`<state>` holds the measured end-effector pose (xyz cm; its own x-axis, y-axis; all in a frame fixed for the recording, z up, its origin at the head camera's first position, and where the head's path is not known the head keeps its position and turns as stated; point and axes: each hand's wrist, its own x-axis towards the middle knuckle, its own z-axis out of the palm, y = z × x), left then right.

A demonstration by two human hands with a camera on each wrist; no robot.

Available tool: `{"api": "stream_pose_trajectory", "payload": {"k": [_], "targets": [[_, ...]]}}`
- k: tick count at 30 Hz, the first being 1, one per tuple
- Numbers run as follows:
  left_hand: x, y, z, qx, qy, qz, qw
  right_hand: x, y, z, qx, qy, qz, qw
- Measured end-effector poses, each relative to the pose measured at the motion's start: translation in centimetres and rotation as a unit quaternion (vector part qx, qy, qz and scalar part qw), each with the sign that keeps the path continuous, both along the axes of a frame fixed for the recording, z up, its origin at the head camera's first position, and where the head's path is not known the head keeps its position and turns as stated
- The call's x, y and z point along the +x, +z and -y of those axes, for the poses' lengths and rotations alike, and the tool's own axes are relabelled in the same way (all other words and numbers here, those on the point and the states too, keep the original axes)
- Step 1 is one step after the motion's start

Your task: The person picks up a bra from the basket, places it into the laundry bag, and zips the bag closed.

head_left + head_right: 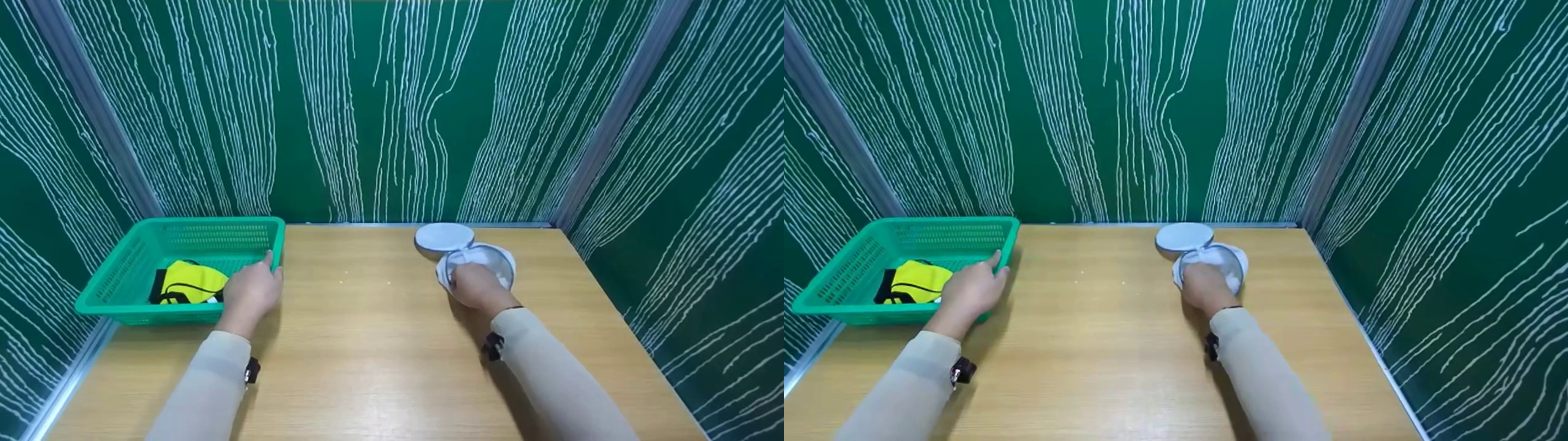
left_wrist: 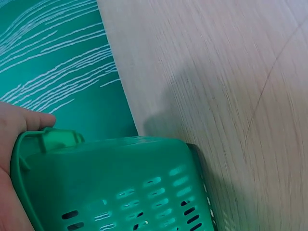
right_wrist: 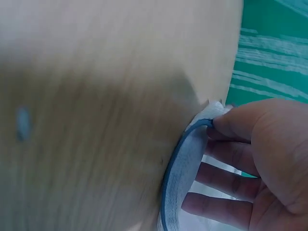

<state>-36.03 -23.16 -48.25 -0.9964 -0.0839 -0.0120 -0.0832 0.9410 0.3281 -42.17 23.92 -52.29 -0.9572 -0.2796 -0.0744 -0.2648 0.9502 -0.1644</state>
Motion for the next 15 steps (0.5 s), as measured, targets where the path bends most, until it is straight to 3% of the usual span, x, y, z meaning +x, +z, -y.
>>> {"api": "stream_pose_trajectory", "payload": {"k": [15], "targets": [[0.0,-0.1,-0.7,0.001,-0.016,-0.007,0.9999,1.1,0.3,3.4,-0.003,0.006,0.013,1.000]]}}
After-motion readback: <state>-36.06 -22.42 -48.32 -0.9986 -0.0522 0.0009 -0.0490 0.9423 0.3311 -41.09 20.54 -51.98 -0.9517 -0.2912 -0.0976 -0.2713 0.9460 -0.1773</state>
